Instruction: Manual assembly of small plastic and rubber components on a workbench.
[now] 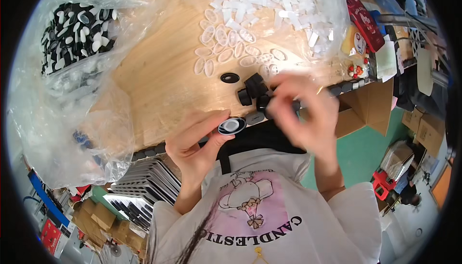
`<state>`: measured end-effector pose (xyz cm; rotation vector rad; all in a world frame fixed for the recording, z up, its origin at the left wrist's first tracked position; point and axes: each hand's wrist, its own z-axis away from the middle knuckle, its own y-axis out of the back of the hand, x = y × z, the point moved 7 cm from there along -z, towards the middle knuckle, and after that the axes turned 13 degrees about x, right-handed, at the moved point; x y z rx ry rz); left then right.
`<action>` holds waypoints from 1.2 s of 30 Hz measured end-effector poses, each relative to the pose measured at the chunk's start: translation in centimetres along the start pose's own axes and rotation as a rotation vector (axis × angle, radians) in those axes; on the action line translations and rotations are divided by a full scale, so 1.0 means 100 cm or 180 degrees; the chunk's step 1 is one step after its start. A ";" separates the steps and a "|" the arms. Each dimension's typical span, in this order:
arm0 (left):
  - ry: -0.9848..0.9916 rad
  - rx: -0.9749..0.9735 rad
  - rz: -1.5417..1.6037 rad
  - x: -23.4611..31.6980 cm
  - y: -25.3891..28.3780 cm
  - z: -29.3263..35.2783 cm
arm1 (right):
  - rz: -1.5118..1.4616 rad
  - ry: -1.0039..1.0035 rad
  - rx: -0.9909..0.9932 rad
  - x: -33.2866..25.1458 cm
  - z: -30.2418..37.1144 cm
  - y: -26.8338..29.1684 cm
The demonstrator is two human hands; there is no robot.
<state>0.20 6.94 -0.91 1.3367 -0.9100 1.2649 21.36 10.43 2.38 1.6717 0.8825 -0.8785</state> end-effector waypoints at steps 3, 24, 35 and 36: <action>-0.0527 0.0183 -0.0014 0.007 0.006 -0.009 | 0.0757 0.0540 0.0202 0.054 -0.029 0.004; -0.1157 0.0254 -0.0403 0.022 -0.006 -0.008 | 0.0552 -0.0007 0.0536 0.063 -0.056 0.003; -0.1889 0.0363 -0.0511 0.057 -0.003 0.006 | 0.0106 0.1474 0.0452 -0.064 0.023 0.006; -0.1889 0.0378 -0.0513 0.059 -0.003 0.007 | 0.0099 0.1484 0.0443 -0.065 0.024 0.005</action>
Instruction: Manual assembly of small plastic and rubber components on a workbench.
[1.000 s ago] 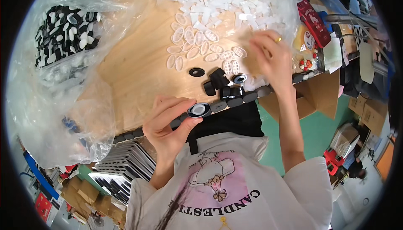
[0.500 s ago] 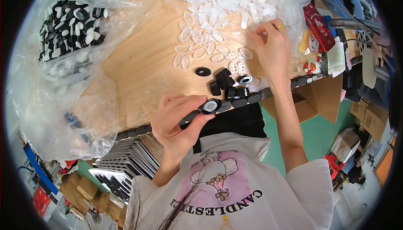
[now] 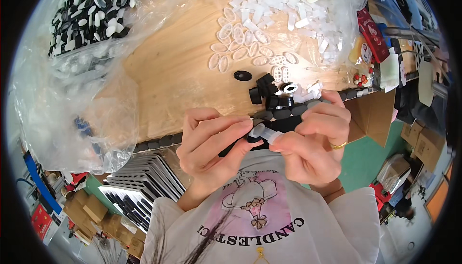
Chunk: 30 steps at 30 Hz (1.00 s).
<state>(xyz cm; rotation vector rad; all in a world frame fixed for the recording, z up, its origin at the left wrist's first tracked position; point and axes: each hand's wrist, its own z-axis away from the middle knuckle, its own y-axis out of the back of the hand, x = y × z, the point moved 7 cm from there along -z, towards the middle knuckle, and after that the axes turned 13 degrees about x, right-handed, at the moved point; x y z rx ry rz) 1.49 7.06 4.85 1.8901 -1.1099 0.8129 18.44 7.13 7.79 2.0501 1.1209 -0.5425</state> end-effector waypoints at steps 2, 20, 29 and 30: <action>-0.0188 0.0045 -0.0007 0.006 0.002 0.000 | 0.0136 0.0022 -0.0209 -0.003 0.002 -0.006; -0.0061 0.0171 0.0113 0.000 0.003 0.010 | -0.0202 -0.0329 -0.0600 0.004 0.007 -0.016; 0.1036 0.0104 0.0631 -0.021 0.006 0.019 | 0.0920 -0.0161 -0.0979 0.123 0.005 -0.030; 0.1037 0.0077 0.0581 -0.019 0.007 0.017 | 0.0865 -0.0414 -0.0967 0.128 0.005 -0.028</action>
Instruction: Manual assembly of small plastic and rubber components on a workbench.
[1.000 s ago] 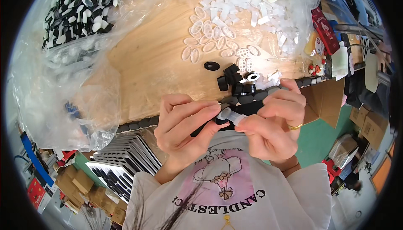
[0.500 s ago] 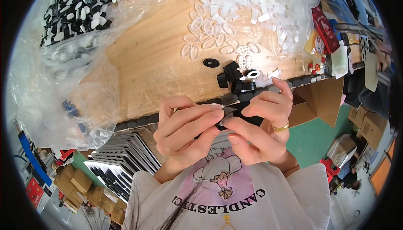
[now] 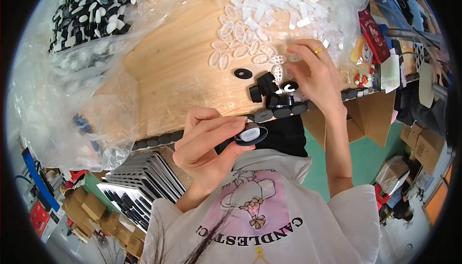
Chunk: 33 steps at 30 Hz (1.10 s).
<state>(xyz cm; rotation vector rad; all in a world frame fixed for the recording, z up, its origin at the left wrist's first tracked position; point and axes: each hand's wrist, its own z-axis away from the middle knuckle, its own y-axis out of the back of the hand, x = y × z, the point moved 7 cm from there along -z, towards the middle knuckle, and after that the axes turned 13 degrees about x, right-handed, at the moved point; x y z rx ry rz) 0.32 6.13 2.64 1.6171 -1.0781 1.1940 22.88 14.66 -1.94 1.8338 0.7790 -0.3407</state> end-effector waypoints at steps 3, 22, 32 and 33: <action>0.0004 0.0018 0.0051 -0.001 -0.001 -0.001 | -0.0172 -0.0537 -0.0089 0.018 0.005 -0.002; 0.1325 -0.0114 0.0113 -0.058 -0.042 0.013 | -0.0743 0.0481 0.0426 -0.074 0.032 0.028; 0.0328 -0.0209 0.0306 -0.015 -0.031 0.006 | -0.1896 0.0124 0.0303 -0.082 0.033 0.035; 0.0316 -0.0220 0.0308 -0.012 -0.031 0.007 | -0.2168 0.0002 0.0304 -0.079 0.032 0.036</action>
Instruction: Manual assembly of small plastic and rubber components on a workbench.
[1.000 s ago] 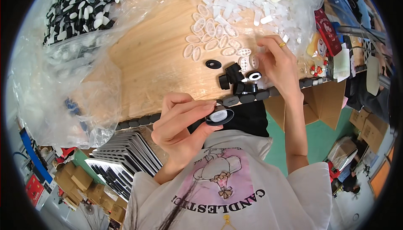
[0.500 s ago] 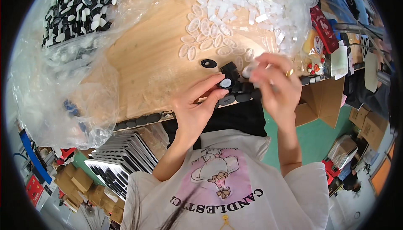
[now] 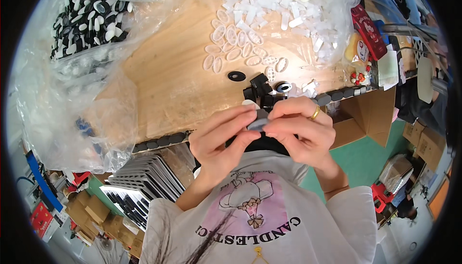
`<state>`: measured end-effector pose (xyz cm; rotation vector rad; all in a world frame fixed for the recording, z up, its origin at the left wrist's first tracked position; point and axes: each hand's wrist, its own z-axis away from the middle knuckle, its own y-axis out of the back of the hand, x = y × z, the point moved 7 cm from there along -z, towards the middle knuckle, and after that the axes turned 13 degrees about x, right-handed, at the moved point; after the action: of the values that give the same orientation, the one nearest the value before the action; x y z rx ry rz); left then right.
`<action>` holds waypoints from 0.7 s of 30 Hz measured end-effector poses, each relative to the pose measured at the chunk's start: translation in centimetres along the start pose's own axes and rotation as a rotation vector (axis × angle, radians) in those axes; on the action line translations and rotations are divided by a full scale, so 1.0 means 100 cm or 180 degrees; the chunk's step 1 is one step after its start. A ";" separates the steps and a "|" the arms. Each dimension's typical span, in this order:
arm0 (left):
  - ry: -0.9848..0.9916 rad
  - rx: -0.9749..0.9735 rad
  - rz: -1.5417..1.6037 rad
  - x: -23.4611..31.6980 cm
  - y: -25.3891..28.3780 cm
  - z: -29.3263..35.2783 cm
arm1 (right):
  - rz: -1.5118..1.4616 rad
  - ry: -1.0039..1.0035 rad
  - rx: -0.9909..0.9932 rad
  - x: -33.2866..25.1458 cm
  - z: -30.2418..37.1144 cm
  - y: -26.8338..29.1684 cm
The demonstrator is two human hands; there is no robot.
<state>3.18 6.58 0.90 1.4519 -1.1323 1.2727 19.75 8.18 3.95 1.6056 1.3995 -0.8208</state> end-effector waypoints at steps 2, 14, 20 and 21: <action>-0.0872 0.0074 -0.0587 0.020 0.002 0.004 | -0.0235 -0.0306 0.0142 0.003 0.003 0.002; -0.1575 0.0311 -0.0442 0.038 0.019 0.028 | 0.0736 0.1236 -0.0324 -0.032 0.002 -0.013; -0.2187 0.0534 -0.0399 0.052 0.015 0.023 | 0.0795 0.1328 -0.0116 -0.034 0.010 -0.011; -0.2219 0.0585 -0.0262 0.051 0.016 0.024 | 0.0719 0.1248 -0.0105 -0.032 0.011 -0.011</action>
<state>2.38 3.45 5.84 2.1497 -1.3957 0.8364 18.20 5.84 6.08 1.9277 1.4490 -0.3596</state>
